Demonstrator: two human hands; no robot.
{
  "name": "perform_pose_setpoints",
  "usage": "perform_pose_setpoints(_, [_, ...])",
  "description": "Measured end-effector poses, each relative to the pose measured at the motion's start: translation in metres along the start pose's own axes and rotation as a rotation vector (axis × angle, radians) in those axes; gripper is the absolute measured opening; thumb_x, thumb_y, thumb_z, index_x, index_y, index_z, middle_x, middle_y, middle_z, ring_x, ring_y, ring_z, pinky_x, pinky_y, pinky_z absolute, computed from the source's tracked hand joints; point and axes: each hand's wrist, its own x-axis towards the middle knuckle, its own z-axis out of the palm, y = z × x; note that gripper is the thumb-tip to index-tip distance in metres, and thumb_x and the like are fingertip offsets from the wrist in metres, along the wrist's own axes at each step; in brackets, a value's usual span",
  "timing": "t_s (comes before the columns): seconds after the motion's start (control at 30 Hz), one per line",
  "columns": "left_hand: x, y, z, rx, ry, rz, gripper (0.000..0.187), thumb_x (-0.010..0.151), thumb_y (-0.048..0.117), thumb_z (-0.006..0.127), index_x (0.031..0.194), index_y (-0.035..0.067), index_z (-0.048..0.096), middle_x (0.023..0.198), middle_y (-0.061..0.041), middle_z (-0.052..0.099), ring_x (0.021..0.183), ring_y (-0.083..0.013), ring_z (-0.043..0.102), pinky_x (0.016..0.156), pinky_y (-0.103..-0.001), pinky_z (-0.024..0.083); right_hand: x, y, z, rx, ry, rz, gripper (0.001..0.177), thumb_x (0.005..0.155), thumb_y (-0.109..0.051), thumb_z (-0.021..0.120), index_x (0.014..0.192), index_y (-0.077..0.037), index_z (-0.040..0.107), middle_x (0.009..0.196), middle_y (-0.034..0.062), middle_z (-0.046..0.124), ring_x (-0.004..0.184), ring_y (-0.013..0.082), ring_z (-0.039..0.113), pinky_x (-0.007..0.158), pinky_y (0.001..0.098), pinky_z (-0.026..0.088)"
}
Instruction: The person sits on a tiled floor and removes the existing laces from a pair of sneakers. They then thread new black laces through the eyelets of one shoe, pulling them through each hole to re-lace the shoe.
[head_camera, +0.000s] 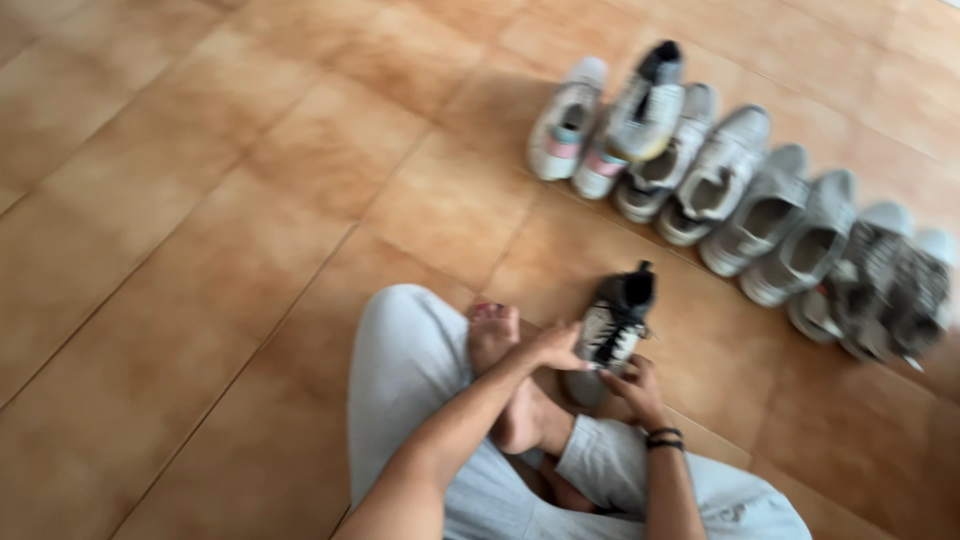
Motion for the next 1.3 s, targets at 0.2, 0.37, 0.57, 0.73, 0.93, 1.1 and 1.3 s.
perform_pose_setpoints(0.2, [-0.012,0.029,-0.025,-0.27,0.206,-0.02,0.115,0.071,0.067,0.084,0.149,-0.005,0.042,0.146,-0.037,0.041,0.135,-0.0514,0.043,0.11,-0.054,0.042,-0.018,-0.03,-0.003,0.439,0.044,-0.015,0.064,0.097,-0.022,0.069,0.15,-0.003,0.041,0.13,0.0154,0.063,0.112,0.0256,0.064,0.088,0.0407,0.055])
perform_pose_setpoints(0.37, [-0.066,0.063,-0.048,-0.82,0.432,-0.01,0.102,0.074,0.055,0.082,0.151,-0.001,0.046,0.151,-0.031,0.041,0.139,-0.0428,0.045,0.111,-0.048,0.044,-0.043,-0.062,0.033,0.671,0.162,-0.211,0.059,0.102,-0.018,0.065,0.148,-0.003,0.031,0.138,0.0179,0.058,0.12,0.0251,0.063,0.092,0.0403,0.058])
perform_pose_setpoints(0.57, [-0.167,0.088,-0.097,-1.036,0.6,-0.054,0.101,0.078,0.045,0.083,0.158,0.004,0.038,0.152,-0.026,0.05,0.142,-0.0388,0.05,0.115,-0.044,0.042,-0.077,-0.119,0.094,0.684,0.122,-0.397,0.057,0.104,-0.013,0.064,0.149,-0.003,0.03,0.141,0.0196,0.056,0.124,0.0253,0.061,0.096,0.0397,0.056])
perform_pose_setpoints(0.73, [-0.26,0.052,-0.156,-1.2,0.685,0.036,0.107,0.075,0.031,0.087,0.161,0.008,0.027,0.155,-0.018,0.041,0.141,-0.0368,0.043,0.114,-0.046,0.041,-0.108,-0.184,0.154,0.505,-0.107,-0.392,0.062,0.097,-0.006,0.064,0.149,-0.003,0.031,0.137,0.0197,0.058,0.118,0.0251,0.061,0.089,0.0382,0.054])
perform_pose_setpoints(0.93, [-0.366,-0.029,-0.173,-1.368,0.818,0.116,0.092,0.089,0.053,0.07,0.16,0.011,0.03,0.144,-0.021,0.052,0.127,-0.0334,0.055,0.1,-0.048,0.053,-0.146,-0.261,0.234,0.464,-0.413,-0.481,0.058,0.093,-0.006,0.064,0.148,0.003,0.045,0.134,0.0181,0.061,0.111,0.0212,0.054,0.09,0.033,0.043])
perform_pose_setpoints(1.1, [-0.47,-0.117,-0.203,-1.625,1.238,-0.082,0.083,0.091,0.075,0.038,0.151,0.017,0.038,0.14,-0.008,0.06,0.11,-0.0332,0.065,0.094,-0.052,0.059,-0.145,-0.304,0.27,-0.247,-0.576,-0.481,0.055,0.086,-0.02,0.056,0.14,-0.007,0.06,0.13,0.0054,0.071,0.118,0.0164,0.064,0.099,0.0322,0.042])
perform_pose_setpoints(1.3, [-0.543,-0.186,-0.156,-1.473,1.359,-0.393,0.066,0.098,0.063,0.034,0.129,0.016,0.068,0.123,0.002,0.073,0.116,-0.0141,0.067,0.094,-0.037,0.053,-0.105,-0.3,0.372,0.075,-0.976,-0.224,0.055,0.09,-0.018,0.061,0.143,-0.004,0.055,0.118,0.014,0.067,0.11,0.0232,0.06,0.097,0.0348,0.046])
